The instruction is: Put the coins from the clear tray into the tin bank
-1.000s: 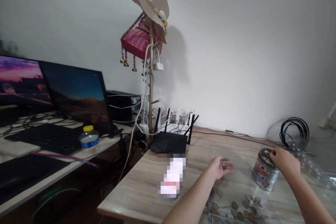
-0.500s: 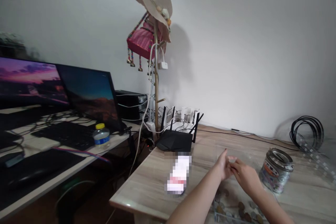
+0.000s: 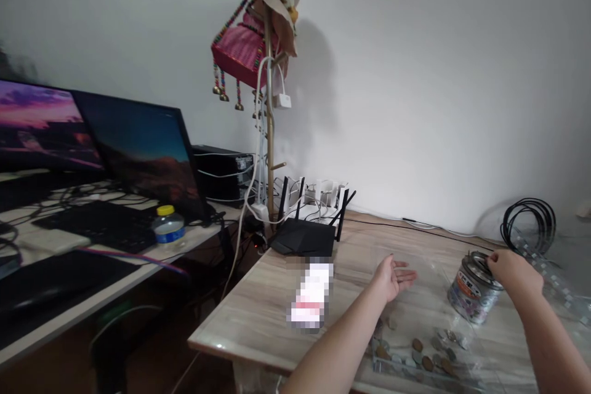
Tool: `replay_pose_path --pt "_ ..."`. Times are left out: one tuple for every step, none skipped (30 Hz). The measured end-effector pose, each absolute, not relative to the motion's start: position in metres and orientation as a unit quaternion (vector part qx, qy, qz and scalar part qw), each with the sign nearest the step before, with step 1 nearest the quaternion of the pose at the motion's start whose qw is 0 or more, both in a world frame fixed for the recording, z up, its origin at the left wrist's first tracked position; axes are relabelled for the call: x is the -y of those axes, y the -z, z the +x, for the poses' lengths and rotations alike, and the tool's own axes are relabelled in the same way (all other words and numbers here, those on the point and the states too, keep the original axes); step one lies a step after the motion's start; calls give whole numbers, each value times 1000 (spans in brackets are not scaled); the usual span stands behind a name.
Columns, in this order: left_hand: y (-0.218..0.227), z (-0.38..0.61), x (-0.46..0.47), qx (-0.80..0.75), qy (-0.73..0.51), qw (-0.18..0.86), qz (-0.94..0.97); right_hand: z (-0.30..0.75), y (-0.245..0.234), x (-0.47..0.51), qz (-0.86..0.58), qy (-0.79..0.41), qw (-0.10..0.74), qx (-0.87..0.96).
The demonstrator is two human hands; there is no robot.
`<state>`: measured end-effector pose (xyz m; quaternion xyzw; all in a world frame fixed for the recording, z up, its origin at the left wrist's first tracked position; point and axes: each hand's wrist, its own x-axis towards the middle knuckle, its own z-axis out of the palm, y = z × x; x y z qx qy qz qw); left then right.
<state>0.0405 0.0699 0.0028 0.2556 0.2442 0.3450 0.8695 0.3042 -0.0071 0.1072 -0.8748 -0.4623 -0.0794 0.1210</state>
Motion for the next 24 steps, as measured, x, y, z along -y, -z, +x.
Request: replay_pose_path --pt "-4 40 -70 -241 -351 870 249 305 -106 4 -874 75 114 466" --pt "-6 39 -69 -235 -352 872 247 303 -104 3 -874 77 110 468" --pt "-8 38 -69 -228 -349 875 248 298 -103 3 -872 88 111 469" --pt "-10 37 -67 -218 -343 878 251 291 -102 5 -866 110 120 473" --pt "-12 36 -66 -207 -337 882 256 280 -101 8 -853 143 138 483" --pt "-14 36 -65 -196 -330 886 261 266 -99 12 -830 179 163 503" --pt "-15 36 -64 -185 -323 890 265 250 -95 16 -799 210 189 531" --pt "-16 36 -63 -175 -316 893 268 232 -90 20 -756 232 214 574" --pt "-16 36 -62 -164 -310 897 271 213 -83 23 -719 205 215 628" --pt "-16 36 -62 -152 -304 900 274 195 -75 25 -677 162 198 690" --pt "-16 36 -62 -140 -298 903 278 177 -66 25 -629 126 177 747" --pt "-16 35 -61 -129 -292 905 282 162 -56 25 -606 115 168 769" --pt "-15 35 -61 -121 -285 907 287 150 -48 25 -595 107 161 780" --pt "-15 34 -60 -115 -276 908 292 140 -41 24 -594 105 157 782" --pt "-15 33 -59 -107 -265 911 297 134 -36 23 -599 104 156 778" --pt "-16 32 -58 -98 -254 914 302 132 -34 22 -604 100 154 776" --pt "-16 32 -57 -84 -245 916 306 134 -35 22 -604 94 154 776" --pt "-16 31 -56 -68 -240 918 309 139 -39 22 -605 88 158 775" --pt "-16 31 -55 -51 -239 917 314 149 -45 23 -613 87 168 767" --pt "-16 32 -55 -39 -245 914 320 163 -54 23 -632 91 185 747" --pt "-16 33 -56 -37 -256 909 327 181 -63 24 -662 101 204 714" --pt "-15 34 -57 -50 -271 901 335 201 -74 24 -702 115 225 666" --pt "-14 35 -59 -75 -289 890 344 222 -84 23 -745 130 238 609" --pt "-13 36 -61 -108 -311 875 356 243 -93 20 -788 135 229 556"
